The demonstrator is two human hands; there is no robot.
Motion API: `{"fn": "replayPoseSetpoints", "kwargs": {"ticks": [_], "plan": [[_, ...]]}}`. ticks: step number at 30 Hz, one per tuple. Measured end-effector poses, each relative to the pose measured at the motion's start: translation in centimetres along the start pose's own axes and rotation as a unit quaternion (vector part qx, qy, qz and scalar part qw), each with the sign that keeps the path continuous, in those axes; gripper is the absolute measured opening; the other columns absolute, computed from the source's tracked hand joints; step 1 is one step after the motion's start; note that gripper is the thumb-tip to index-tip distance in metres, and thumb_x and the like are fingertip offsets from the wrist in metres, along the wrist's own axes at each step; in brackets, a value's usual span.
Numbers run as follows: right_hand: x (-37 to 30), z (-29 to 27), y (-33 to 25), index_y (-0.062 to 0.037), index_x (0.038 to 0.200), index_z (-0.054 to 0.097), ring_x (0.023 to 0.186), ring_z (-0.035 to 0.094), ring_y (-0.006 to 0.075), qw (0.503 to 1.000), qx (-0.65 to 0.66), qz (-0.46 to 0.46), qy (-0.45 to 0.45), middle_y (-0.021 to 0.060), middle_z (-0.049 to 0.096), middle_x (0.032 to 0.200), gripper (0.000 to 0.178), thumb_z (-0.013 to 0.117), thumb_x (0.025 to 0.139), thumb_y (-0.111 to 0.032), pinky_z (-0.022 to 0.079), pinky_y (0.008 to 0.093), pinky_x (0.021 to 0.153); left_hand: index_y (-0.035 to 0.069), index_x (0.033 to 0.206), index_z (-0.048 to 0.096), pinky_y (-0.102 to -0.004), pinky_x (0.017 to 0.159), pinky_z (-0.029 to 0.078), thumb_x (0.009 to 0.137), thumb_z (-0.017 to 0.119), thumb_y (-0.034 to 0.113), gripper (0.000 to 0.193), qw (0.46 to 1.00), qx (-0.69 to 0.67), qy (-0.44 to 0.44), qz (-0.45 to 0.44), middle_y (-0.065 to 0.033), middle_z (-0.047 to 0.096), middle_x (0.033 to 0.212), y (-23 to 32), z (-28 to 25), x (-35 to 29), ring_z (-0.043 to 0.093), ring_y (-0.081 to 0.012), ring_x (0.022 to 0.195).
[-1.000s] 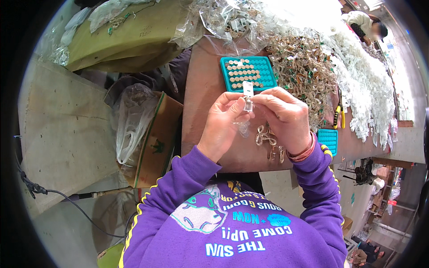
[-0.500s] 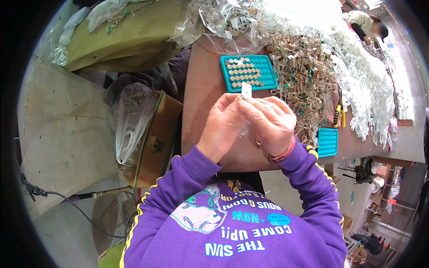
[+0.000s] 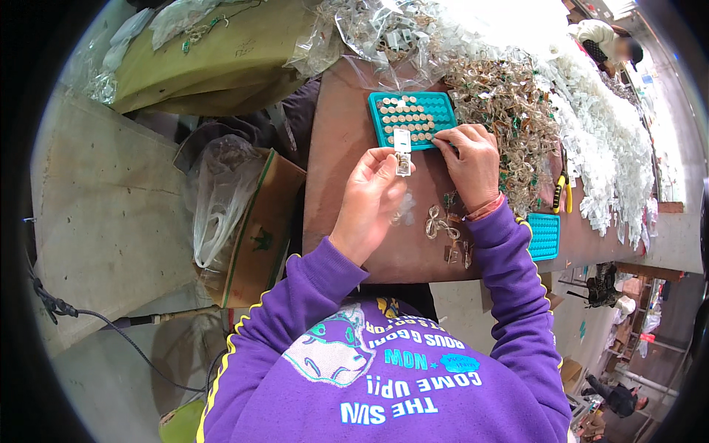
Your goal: The person repeatedly picks small white plastic components and metallic parts from a pile on the table, aligns them by hand, and places them into a teal tray. The person continues this cycle throughout the clip, handling items one at a time.
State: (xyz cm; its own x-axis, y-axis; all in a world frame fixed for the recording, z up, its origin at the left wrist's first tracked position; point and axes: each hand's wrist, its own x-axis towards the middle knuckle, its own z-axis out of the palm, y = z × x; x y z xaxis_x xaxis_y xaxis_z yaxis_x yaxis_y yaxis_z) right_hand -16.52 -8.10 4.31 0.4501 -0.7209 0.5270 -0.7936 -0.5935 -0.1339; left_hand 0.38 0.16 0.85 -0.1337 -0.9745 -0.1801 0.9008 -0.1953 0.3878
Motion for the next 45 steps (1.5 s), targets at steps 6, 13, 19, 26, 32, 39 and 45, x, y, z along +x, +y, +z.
{"fn": "replayPoseSetpoints", "kwargs": {"ticks": [6, 13, 19, 26, 32, 39, 45], "plan": [[-0.1, -3.3, -3.7, -0.0037, 0.087, 0.072, 0.071, 0.066, 0.0175, 0.967, 0.247, 0.066, 0.013, 0.008, 0.068, 0.082, 0.013, 0.073, 0.076, 0.002, 0.052, 0.0269, 0.061, 0.008, 0.108, 0.056, -0.0223, 0.069, 0.052, 0.097, 0.06, 0.015, 0.014, 0.999, 0.031, 0.005, 0.015, -0.0064, 0.064, 0.1, -0.3, 0.4, -0.1, 0.062, -0.011, 0.08], [-0.1, -3.3, -5.0, -0.0021, 0.088, 0.067, 0.072, 0.065, 0.0213, 0.956, 0.29, 0.04, -0.02, 0.0082, 0.065, 0.082, 0.013, 0.071, 0.076, 0.001, 0.052, 0.0294, 0.063, 0.005, 0.105, 0.056, -0.0262, 0.072, 0.054, 0.096, 0.063, 0.013, 0.014, 0.997, 0.06, -0.003, 0.037, -0.0076, 0.065, 0.1, -0.4, 0.6, -0.3, 0.065, -0.0148, 0.08], [0.3, -3.7, -4.9, 0.0001, 0.089, 0.068, 0.073, 0.065, 0.0205, 0.953, 0.278, 0.065, -0.099, 0.0101, 0.064, 0.083, 0.013, 0.07, 0.077, 0.003, 0.052, 0.0281, 0.065, 0.005, 0.104, 0.056, -0.0262, 0.073, 0.054, 0.096, 0.063, 0.015, 0.014, 0.997, 0.07, 0.008, 0.028, -0.0068, 0.064, 0.102, -0.3, 0.3, -0.4, 0.064, -0.0136, 0.08], [-1.1, -2.5, -5.7, -0.0042, 0.097, 0.069, 0.073, 0.066, 0.0264, 0.978, 0.199, -0.06, 0.014, 0.0097, 0.066, 0.086, 0.019, 0.07, 0.078, -0.005, 0.053, 0.0346, 0.065, 0.006, 0.103, 0.056, -0.0253, 0.075, 0.055, 0.096, 0.063, 0.017, 0.015, 0.999, -0.014, -0.005, 0.04, -0.0054, 0.062, 0.101, -0.4, -0.1, -0.4, 0.063, -0.0119, 0.085], [-1.2, -3.0, -6.0, -0.0028, 0.11, 0.068, 0.077, 0.067, 0.0192, 0.961, 0.274, 0.006, 0.039, 0.0081, 0.068, 0.088, 0.028, 0.069, 0.082, -0.005, 0.053, 0.031, 0.067, 0.006, 0.106, 0.056, -0.0249, 0.074, 0.054, 0.097, 0.062, 0.016, 0.015, 0.998, -0.001, -0.025, 0.049, -0.0063, 0.063, 0.099, -0.3, 0.5, -0.5, 0.062, -0.0119, 0.085], [0.7, -4.2, -4.1, 0.0, 0.104, 0.067, 0.067, 0.055, 0.0034, 0.733, 0.571, 0.33, -0.163, -0.0009, 0.063, 0.082, 0.019, 0.068, 0.09, -0.013, 0.046, 0.0212, 0.058, 0.005, 0.115, 0.056, -0.0234, 0.076, 0.051, 0.096, 0.062, 0.017, 0.023, 0.995, -0.026, -0.07, -0.071, -0.0039, 0.063, 0.102, 0.0, 0.6, -0.6, 0.06, -0.0113, 0.085], [-1.1, -1.9, -6.1, -0.0031, 0.095, 0.07, 0.073, 0.066, 0.0218, 0.963, 0.257, 0.004, 0.087, 0.0101, 0.065, 0.084, 0.018, 0.073, 0.077, 0.0, 0.053, 0.0304, 0.063, 0.006, 0.118, 0.056, -0.0258, 0.08, 0.05, 0.099, 0.059, 0.022, 0.026, 0.995, -0.057, -0.059, -0.059, -0.002, 0.062, 0.107, 0.0, 0.4, -0.4, 0.06, -0.0112, 0.092]]}}
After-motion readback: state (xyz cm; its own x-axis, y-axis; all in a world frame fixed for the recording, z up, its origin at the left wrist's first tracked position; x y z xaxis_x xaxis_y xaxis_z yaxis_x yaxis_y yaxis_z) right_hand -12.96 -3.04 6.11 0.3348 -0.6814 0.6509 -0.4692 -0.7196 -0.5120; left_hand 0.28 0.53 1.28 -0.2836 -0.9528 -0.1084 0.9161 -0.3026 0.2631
